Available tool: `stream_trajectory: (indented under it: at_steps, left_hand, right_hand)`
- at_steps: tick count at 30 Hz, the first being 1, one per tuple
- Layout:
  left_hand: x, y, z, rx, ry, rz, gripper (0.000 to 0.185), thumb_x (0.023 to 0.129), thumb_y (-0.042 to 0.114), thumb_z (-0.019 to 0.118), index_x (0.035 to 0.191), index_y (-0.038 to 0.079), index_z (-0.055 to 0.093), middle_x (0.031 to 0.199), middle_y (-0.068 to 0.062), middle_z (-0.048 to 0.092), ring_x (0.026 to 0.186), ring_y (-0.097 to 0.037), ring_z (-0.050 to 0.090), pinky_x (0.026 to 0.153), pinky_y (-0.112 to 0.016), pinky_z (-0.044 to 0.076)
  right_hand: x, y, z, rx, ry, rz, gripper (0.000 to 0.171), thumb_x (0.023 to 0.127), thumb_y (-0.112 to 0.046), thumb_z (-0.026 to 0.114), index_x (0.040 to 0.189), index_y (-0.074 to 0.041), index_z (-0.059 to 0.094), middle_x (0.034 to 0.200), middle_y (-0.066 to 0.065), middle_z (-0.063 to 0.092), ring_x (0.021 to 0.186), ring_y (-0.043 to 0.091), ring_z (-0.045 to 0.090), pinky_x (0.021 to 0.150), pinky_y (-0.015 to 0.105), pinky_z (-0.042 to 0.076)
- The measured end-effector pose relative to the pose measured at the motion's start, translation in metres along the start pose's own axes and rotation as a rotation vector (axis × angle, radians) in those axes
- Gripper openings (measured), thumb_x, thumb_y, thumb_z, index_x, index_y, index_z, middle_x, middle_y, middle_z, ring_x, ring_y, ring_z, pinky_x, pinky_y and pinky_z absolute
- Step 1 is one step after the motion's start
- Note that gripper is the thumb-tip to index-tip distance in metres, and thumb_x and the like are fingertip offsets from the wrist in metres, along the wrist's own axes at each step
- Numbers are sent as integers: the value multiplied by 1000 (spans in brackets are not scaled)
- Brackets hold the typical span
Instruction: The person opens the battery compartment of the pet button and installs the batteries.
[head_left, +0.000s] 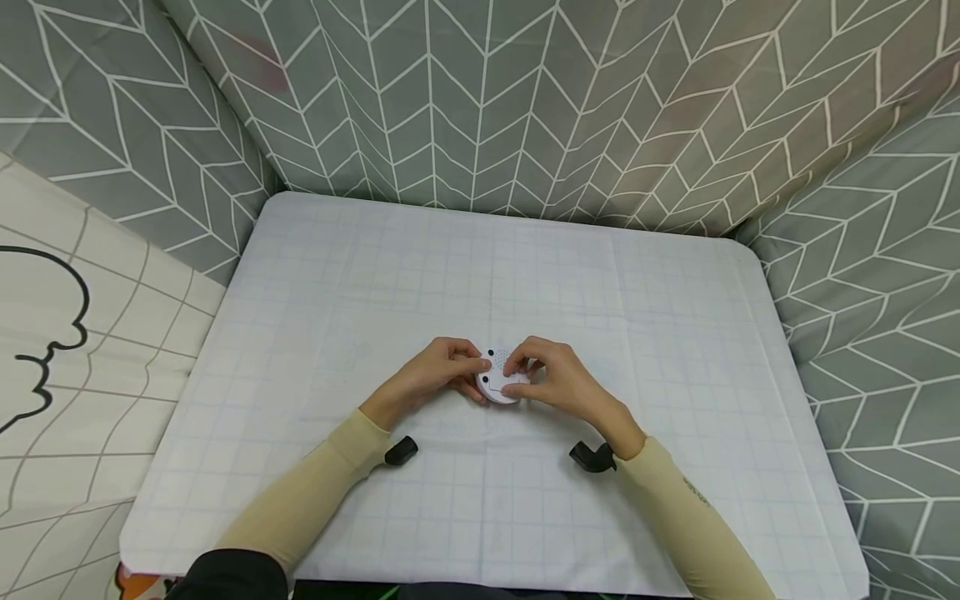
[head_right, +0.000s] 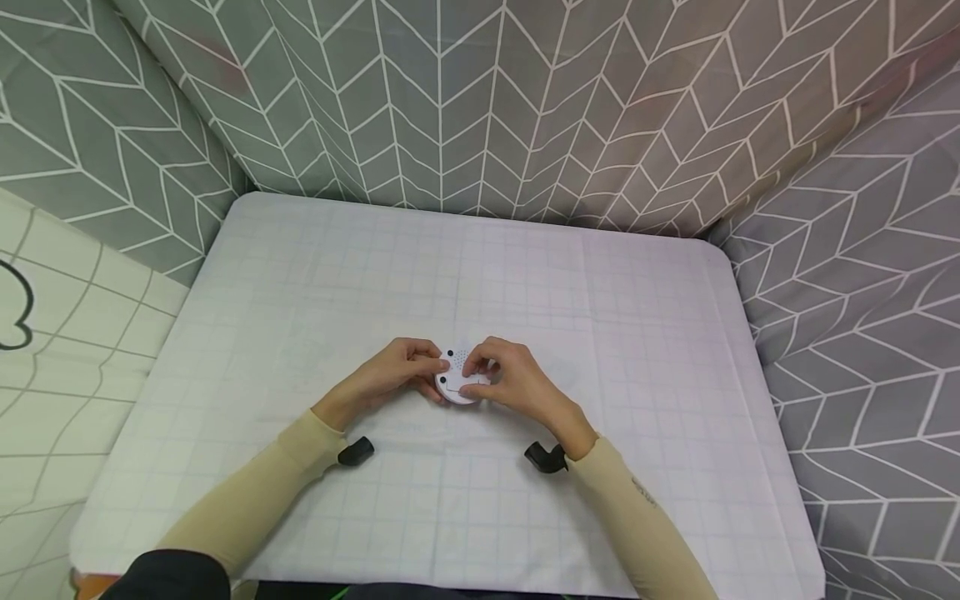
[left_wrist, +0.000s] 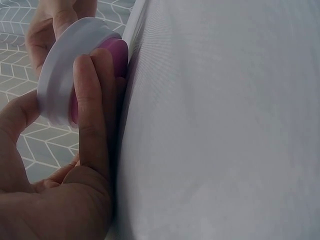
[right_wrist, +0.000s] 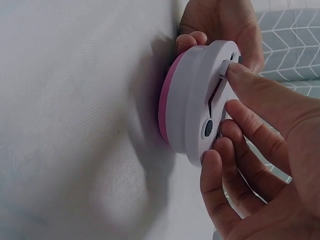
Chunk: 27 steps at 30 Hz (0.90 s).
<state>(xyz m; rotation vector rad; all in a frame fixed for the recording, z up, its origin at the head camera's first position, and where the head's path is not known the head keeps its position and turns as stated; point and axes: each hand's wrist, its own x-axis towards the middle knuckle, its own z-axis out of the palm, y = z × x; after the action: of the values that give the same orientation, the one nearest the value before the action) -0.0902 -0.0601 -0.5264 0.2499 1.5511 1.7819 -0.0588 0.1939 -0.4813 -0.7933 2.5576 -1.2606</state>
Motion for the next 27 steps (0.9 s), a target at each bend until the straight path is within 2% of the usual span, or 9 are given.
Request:
stream_trajectory:
  at_steps: [9,27]
  left_hand:
    - [0,1,-1,4,1,3,25,101,16,72,111,-7,65,88,-21,78,72,-30,78,81,-42,66]
    - [1,0,-2,13,-8,15,25,103,16,70,111,-7,65,89,-21,78,73,-31,79,81,-42,66]
  right_hand:
    - [2,1,3,-7,-11,15,29,81,-20,93,100,-13,72,99,-2,69,92,23,67,84,34,61]
    - [2,3,2,5,-8,19,30,82,-20,93,101,-12,72,99,-2,70,91,22,68,84,36,62]
